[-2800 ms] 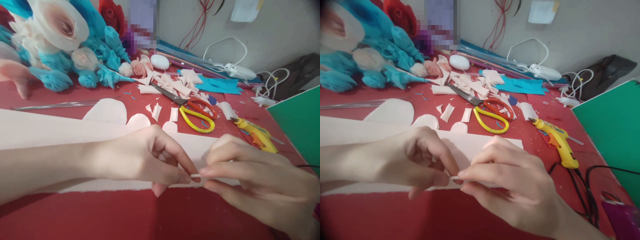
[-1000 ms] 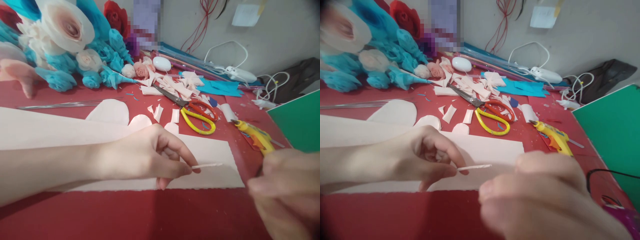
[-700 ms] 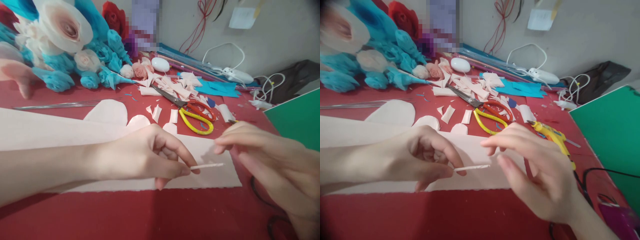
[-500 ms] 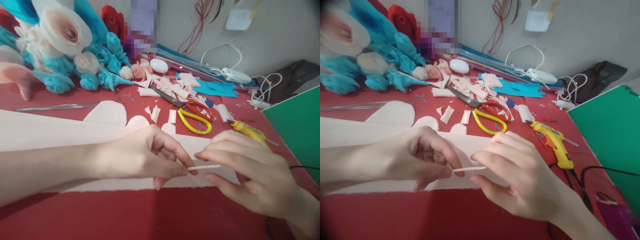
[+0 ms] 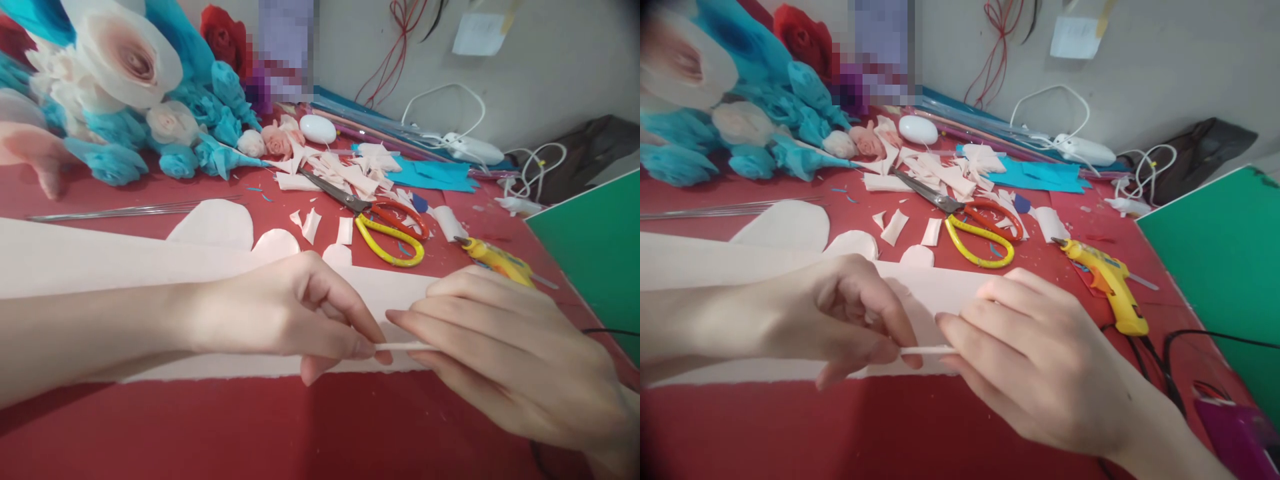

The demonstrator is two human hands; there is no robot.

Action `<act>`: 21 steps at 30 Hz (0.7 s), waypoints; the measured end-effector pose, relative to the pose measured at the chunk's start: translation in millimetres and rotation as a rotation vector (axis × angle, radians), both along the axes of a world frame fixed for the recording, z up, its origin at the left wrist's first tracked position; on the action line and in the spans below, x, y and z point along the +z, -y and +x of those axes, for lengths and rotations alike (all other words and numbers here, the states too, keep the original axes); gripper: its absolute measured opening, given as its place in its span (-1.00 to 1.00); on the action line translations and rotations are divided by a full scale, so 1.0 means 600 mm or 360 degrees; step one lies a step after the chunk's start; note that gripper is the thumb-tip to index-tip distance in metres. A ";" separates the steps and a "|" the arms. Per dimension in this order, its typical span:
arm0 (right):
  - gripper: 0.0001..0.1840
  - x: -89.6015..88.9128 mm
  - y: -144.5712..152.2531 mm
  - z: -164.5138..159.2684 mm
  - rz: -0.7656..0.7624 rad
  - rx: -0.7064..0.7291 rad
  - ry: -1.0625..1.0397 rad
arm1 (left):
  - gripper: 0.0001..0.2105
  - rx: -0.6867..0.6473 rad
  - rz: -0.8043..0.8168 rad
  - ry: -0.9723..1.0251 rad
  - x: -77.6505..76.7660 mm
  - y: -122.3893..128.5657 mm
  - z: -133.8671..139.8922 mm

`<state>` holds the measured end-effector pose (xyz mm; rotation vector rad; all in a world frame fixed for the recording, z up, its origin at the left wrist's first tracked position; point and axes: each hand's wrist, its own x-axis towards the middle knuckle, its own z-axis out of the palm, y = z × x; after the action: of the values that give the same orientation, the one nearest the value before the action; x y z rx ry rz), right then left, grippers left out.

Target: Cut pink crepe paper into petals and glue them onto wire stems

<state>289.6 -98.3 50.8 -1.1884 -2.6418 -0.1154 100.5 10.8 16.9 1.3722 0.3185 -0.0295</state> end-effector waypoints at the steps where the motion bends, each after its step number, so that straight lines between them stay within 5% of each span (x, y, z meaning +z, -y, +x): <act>1: -0.84 0.000 -0.001 -0.001 0.0006 -0.0005 -0.0005 | -0.83 -0.0001 -0.0003 -0.0002 0.000 0.000 0.000; 21: -0.84 -0.010 0.003 -0.008 0.0037 0.0031 -0.0240 | -0.82 -0.0165 -0.0189 -0.0100 0.003 -0.007 -0.004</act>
<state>285.0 -100.2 44.6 -1.1172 -2.5139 -0.0505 97.8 15.1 18.7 1.2708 0.2933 -0.1754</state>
